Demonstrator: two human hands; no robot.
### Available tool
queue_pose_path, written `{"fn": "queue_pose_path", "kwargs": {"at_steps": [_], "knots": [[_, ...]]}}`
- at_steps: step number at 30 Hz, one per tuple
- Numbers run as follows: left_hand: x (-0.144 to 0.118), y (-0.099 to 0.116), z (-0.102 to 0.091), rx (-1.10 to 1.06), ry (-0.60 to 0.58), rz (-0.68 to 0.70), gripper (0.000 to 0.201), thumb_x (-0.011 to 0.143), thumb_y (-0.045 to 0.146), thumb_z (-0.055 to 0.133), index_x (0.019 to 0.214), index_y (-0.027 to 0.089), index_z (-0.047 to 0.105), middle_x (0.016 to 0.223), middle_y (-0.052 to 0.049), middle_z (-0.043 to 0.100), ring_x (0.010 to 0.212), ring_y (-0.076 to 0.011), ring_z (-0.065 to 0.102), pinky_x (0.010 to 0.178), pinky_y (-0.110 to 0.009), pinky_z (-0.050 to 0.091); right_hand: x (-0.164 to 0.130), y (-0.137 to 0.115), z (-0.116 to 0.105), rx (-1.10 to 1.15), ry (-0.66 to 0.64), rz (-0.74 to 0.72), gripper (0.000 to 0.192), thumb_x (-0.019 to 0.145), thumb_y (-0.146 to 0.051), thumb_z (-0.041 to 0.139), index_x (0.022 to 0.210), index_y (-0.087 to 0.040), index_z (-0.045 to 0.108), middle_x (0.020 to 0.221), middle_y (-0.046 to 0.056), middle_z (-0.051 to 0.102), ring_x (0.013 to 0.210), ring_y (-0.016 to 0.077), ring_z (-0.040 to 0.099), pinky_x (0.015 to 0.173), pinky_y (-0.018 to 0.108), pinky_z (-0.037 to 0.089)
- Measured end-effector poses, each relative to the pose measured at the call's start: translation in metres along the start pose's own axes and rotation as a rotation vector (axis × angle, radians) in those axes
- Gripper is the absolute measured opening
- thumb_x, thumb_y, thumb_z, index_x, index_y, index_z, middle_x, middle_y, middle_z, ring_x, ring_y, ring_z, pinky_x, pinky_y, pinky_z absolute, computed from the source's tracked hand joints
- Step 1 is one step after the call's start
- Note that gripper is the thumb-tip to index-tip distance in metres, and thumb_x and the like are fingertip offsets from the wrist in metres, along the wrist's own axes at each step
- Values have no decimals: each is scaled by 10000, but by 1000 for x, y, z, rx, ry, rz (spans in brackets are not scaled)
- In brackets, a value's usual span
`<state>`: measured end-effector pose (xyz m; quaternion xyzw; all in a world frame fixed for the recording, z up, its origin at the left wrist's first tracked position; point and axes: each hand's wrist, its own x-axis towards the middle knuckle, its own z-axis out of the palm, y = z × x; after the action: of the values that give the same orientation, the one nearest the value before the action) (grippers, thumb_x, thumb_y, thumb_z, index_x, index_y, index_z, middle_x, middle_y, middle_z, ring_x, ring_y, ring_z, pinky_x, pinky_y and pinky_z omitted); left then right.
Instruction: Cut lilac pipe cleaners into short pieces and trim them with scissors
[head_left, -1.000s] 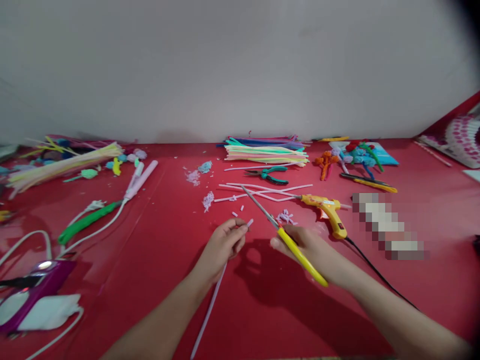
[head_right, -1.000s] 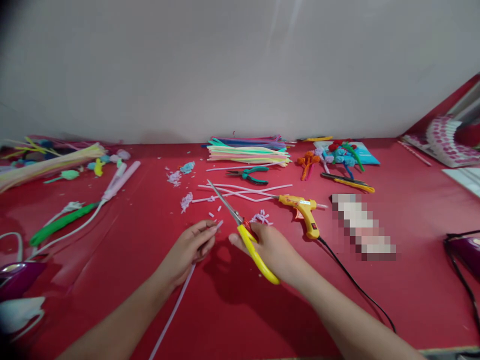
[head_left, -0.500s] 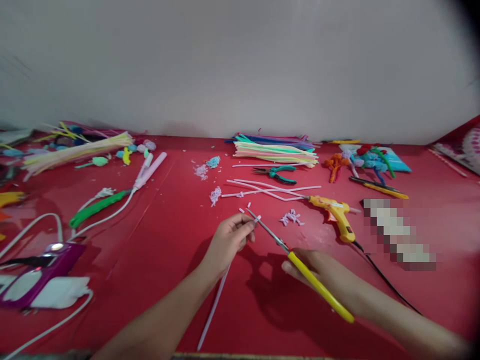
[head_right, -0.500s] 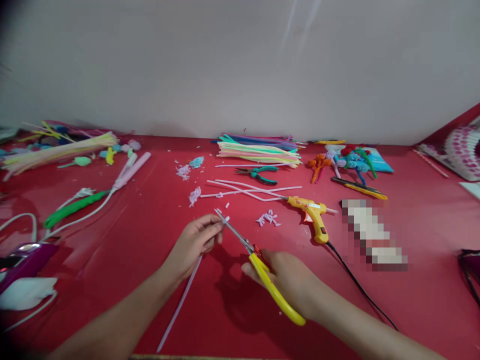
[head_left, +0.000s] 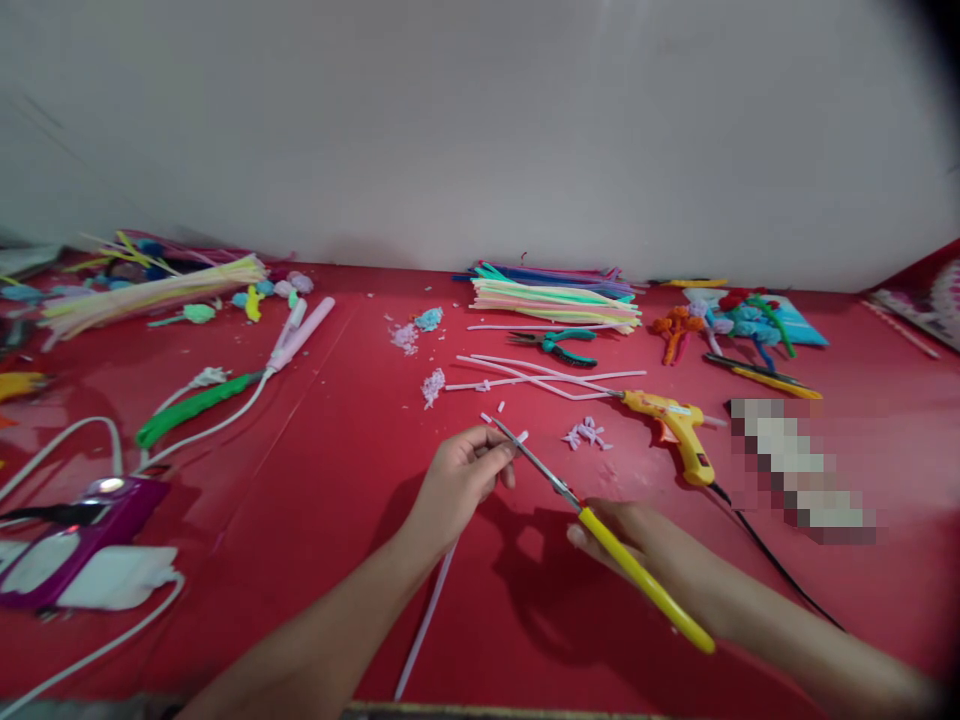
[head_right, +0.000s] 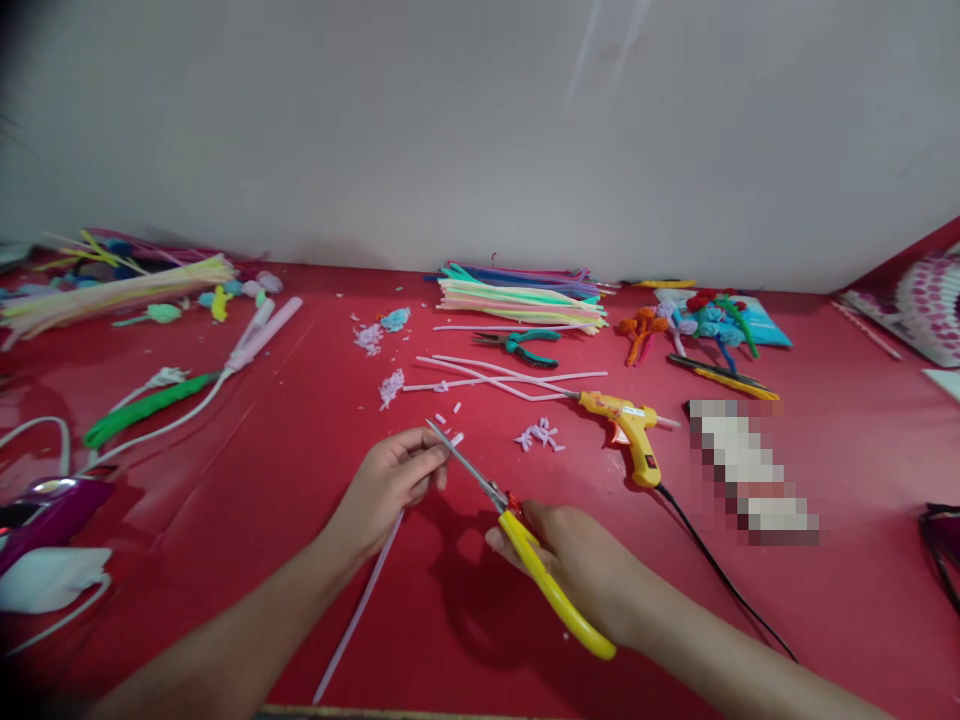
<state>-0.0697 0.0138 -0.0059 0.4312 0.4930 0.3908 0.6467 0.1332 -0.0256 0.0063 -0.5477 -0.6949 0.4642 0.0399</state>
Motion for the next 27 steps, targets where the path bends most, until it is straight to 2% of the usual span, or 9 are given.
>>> {"fn": "queue_pose_path", "kwargs": {"at_steps": [7, 19, 27], "knots": [[0, 0, 1, -29, -7, -19, 119, 747, 266, 517, 709, 154, 508, 513, 36, 518, 342, -18, 231, 353, -192, 116, 1, 3, 1, 15, -22, -4, 413, 791, -571, 346, 674, -187, 444, 641, -11, 515, 557, 101, 396, 543, 223, 326], [3, -2, 0, -27, 32, -45, 118, 717, 257, 529, 682, 146, 511, 494, 44, 524, 324, -9, 237, 342, -169, 126, 3, 0, 0, 72, -54, -2, 425, 802, -563, 331, 723, -170, 472, 660, -12, 500, 579, 98, 388, 551, 216, 334], [8, -6, -2, -38, 70, -57, 116, 722, 243, 521, 657, 147, 508, 472, 44, 520, 305, -8, 236, 340, -169, 116, 5, -16, -10, 26, -102, -3, 462, 791, -584, 316, 689, -170, 493, 623, -4, 501, 556, 108, 417, 547, 231, 346]]}}
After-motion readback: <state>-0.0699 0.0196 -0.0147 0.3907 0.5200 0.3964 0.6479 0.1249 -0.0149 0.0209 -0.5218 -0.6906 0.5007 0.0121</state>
